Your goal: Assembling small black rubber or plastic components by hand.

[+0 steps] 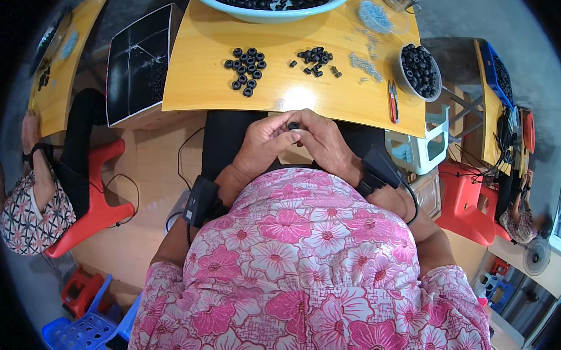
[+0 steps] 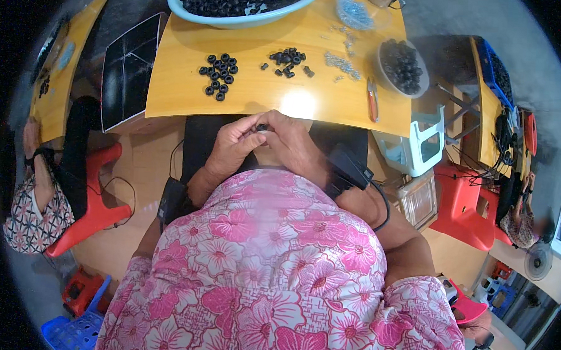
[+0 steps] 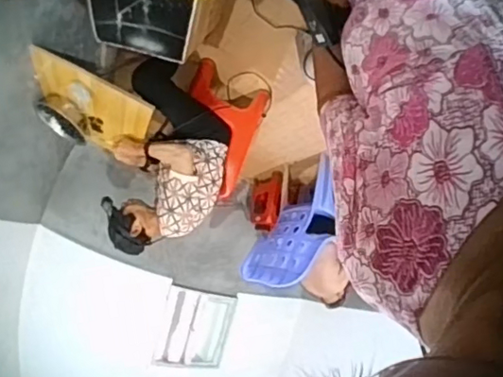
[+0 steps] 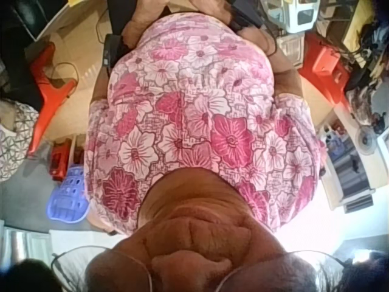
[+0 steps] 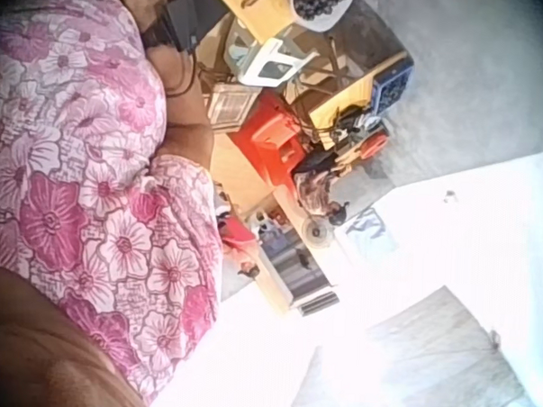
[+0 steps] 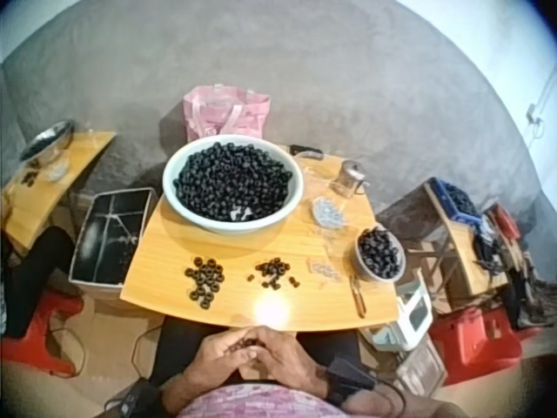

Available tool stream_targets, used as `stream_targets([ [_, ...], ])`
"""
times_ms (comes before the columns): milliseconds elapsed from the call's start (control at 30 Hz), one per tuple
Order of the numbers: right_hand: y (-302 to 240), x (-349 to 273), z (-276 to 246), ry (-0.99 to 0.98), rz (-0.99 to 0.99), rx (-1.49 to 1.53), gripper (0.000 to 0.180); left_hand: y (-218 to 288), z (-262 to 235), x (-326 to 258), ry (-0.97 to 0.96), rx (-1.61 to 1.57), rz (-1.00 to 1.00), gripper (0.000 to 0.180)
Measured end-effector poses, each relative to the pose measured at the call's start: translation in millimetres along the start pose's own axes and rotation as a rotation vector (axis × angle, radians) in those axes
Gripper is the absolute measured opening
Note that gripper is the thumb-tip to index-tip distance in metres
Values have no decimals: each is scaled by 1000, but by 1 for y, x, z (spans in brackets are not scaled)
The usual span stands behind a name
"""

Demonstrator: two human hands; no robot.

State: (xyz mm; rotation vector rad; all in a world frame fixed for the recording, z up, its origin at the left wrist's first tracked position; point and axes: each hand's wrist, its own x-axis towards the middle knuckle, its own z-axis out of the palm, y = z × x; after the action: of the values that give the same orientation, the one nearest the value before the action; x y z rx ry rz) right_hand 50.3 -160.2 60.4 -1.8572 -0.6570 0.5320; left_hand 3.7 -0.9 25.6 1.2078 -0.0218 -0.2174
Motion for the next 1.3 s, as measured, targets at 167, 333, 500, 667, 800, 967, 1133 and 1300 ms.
stream_targets([
  [167,-1,-3,3,30,-14,54,21,-4,0,-2,2,-6,10,39],
  [333,-2,-5,6,45,-20,18,21,-4,1,-3,-12,-16,5,41],
  [500,-5,-5,6,42,-6,7,19,0,3,-4,2,-16,13,40],
  [667,-4,-3,9,41,47,21,20,-6,0,-4,16,-6,28,38],
  [800,10,-2,-2,-81,242,641,19,3,6,-5,-56,-201,-3,38],
  [967,20,-5,-8,-162,417,1132,28,-1,0,-3,9,22,41,29],
  [1133,25,-7,-7,-189,439,1214,28,-3,0,-4,27,-19,77,21],
  [1300,27,-6,-9,-218,449,1212,28,-6,-2,-3,84,72,44,18],
])
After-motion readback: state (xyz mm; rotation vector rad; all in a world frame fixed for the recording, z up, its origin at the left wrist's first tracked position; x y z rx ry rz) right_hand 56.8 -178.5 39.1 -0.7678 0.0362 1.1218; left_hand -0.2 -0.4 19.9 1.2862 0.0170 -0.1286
